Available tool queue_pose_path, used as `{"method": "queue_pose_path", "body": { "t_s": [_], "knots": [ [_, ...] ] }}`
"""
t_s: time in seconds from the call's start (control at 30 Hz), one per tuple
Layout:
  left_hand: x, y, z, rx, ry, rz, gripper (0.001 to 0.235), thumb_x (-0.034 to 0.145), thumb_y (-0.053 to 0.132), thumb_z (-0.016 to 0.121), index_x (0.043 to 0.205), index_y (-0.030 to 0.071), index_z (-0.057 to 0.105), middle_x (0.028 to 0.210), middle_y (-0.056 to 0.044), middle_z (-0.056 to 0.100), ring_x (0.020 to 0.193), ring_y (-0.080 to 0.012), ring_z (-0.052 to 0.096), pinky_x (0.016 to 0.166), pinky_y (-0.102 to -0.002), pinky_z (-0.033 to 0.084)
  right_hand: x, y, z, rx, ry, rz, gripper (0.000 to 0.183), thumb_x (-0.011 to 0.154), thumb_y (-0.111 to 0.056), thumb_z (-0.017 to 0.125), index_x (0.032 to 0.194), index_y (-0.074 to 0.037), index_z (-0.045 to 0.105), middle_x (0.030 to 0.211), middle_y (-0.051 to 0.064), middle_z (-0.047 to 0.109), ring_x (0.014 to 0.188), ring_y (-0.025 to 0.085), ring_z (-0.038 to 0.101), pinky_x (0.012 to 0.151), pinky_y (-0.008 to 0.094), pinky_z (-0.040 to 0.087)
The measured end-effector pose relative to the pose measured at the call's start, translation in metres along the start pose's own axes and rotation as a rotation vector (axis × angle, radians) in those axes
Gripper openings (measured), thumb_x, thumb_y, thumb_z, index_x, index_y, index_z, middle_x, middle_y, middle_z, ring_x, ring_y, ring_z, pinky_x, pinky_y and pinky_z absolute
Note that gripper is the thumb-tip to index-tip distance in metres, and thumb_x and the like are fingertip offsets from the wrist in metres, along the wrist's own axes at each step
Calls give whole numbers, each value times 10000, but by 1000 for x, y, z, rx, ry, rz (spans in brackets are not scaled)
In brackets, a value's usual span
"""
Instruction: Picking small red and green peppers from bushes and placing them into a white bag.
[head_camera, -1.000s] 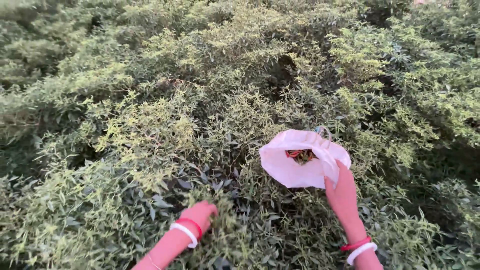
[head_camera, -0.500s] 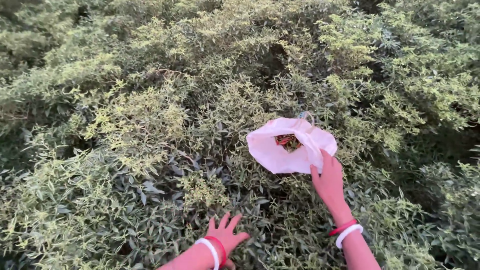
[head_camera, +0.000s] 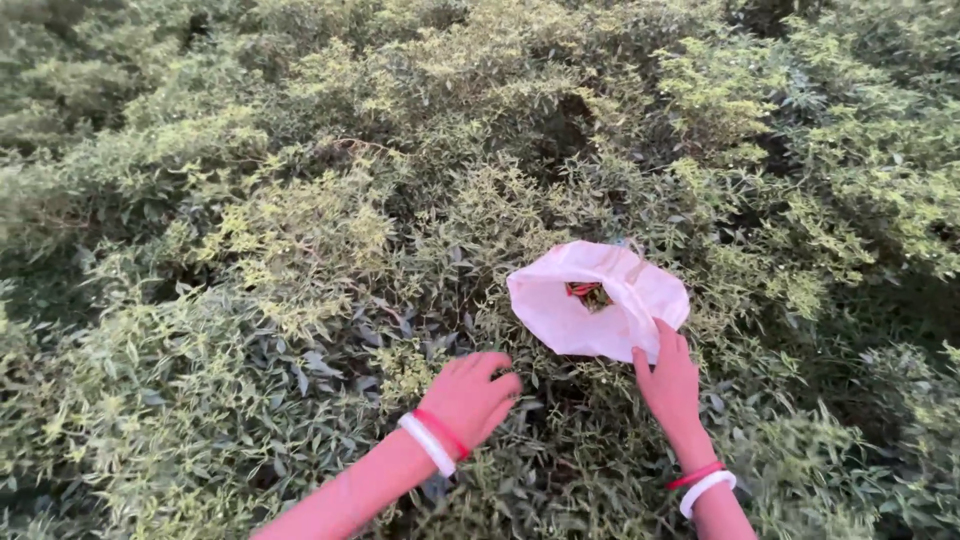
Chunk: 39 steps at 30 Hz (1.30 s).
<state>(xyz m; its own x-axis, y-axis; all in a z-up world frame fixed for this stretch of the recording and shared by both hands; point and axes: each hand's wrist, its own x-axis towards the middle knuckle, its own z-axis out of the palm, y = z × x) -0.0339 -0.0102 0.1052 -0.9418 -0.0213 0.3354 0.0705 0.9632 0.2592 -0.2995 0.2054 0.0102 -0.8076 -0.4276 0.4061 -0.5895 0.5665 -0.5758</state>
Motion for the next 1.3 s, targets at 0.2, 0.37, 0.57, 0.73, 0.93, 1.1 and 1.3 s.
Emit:
{"method": "queue_pose_path", "body": {
  "t_s": [0.2,0.37,0.57,0.73,0.93,1.1,1.3],
  "knots": [
    [73,27,58,61,-235,-60,612,759,198,755,1351,208,600,1475,-236,457,1338,-435,440,1070,-572,358,-1,10,7,-5,59,-33,600,884,-239,696,1432,-81,508,1344,232,560,1191,449,576,942,544,499],
    [102,-5,199,141,-186,-98,498,808,242,703,1302,273,647,1574,-248,355,1439,-481,280,1116,-661,204,-10,16,10,22,41,0,594,879,-239,703,1423,-95,513,1359,241,542,1188,455,584,959,529,504],
    [101,-49,292,159,-58,-171,237,949,366,613,1074,257,782,1563,-189,439,1507,-435,277,1183,-705,85,-52,-4,-32,-46,-45,118,774,802,-304,761,1482,-156,422,1441,236,460,1281,449,513,988,590,462],
    [95,-76,302,191,-29,-168,232,943,337,611,1038,204,776,1507,-141,514,1484,-362,344,1188,-702,99,-120,-9,-41,-349,-373,314,1097,639,-462,905,1579,-428,338,1617,156,293,1446,362,326,1103,658,330],
    [96,-56,262,159,-25,-199,259,847,196,669,1097,173,734,1434,-105,539,1452,-352,354,1177,-658,180,-179,66,5,-545,-823,469,913,794,-429,906,1493,-409,318,1618,130,238,1505,367,270,1181,663,256],
    [92,-43,250,160,-172,-246,492,789,235,720,1264,124,648,1509,-79,426,1489,-315,249,1169,-648,176,-196,101,-5,-157,-657,240,433,781,-243,806,1171,-272,620,1122,78,662,1122,294,645,935,432,523],
    [85,-47,257,252,-176,-219,530,810,271,716,1306,112,615,1570,-50,369,1519,-254,227,1184,-627,190,-134,14,-132,-155,-108,182,300,864,-242,705,1161,-234,663,1146,68,681,1100,317,645,913,426,540]
  ]
}}
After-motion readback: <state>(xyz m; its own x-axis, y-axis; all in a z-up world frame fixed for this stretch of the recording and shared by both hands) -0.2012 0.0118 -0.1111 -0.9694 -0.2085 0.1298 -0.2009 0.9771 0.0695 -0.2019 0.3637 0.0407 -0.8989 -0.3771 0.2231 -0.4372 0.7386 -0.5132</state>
